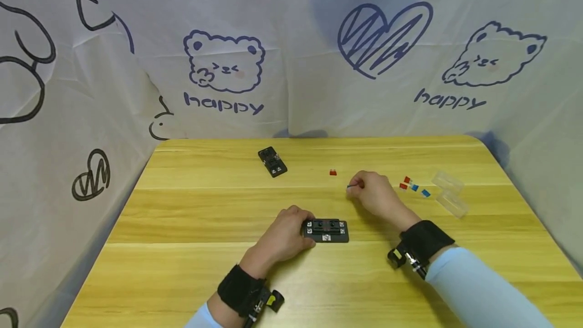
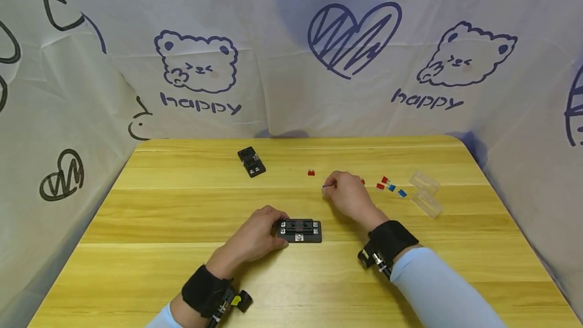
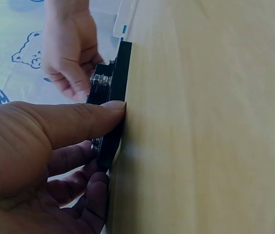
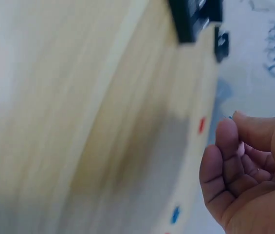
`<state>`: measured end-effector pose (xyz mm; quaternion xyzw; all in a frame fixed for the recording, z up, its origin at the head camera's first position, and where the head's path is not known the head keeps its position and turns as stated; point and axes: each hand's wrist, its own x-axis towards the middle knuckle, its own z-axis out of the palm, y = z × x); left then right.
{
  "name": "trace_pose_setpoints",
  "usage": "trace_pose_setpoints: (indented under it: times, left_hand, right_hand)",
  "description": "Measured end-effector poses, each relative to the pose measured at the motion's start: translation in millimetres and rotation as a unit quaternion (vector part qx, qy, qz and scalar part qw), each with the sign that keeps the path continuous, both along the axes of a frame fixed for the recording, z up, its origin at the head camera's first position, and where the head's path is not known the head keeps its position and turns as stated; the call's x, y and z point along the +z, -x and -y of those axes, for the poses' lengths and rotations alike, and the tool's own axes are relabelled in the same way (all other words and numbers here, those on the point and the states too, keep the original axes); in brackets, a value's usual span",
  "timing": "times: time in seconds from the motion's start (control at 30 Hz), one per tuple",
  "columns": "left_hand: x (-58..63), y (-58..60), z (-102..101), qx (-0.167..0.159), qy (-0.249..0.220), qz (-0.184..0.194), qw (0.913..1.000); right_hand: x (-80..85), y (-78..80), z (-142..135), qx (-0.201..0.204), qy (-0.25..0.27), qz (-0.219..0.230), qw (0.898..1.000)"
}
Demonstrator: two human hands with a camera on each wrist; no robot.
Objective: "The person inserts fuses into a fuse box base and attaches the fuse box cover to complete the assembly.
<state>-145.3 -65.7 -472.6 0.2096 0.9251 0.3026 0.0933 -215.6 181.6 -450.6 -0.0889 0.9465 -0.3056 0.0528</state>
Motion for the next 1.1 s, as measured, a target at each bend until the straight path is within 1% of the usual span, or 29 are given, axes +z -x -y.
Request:
trace_pose_setpoints:
  times: [0.2,0.3,0.43,0.5,0.6,0.7,0.9,1.1]
  left_hand:
    - [0.3,0.7,1.6,-0.004,0.004,-0.009,0.9999]
    - [1.1,0.9,2.0,-0.005,0.005,-0.009,0.9999]
    - [0.8,1.6,1.8,-0.008,0.009,-0.012,0.9999]
    - [0.5,1.9,1.6,-0.009,0.012,-0.013,0.9998]
    - [-0.2,2.2,1.3,-0.010,0.014,-0.015,0.9998]
    - [-0.4,2.0,1.1,-0.009,0.014,-0.013,0.9998]
    - [0.7,1.4,1.0,-0.009,0.013,-0.011,0.9998]
    - [0.7,0.8,0.9,-0.011,0.017,-0.016,0.9997]
  right_hand:
    - [17.3,-22.3,21.9,0.065,0.051,-0.008,0.997]
    - [22.3,-34.2,33.2,0.089,0.061,-0.010,0.994]
    - [21.6,-45.0,45.5,0.110,0.034,-0.034,0.993]
    - [19.7,-47.9,49.6,0.118,0.010,-0.059,0.991]
    - [15.9,-51.1,53.0,0.131,-0.020,-0.101,0.986]
    - [12.4,-53.1,54.4,0.142,-0.039,-0.130,0.981]
    - [8.4,-55.6,54.7,0.156,-0.055,-0.149,0.975]
    - [5.0,-55.8,54.6,0.176,-0.071,-0.176,0.966]
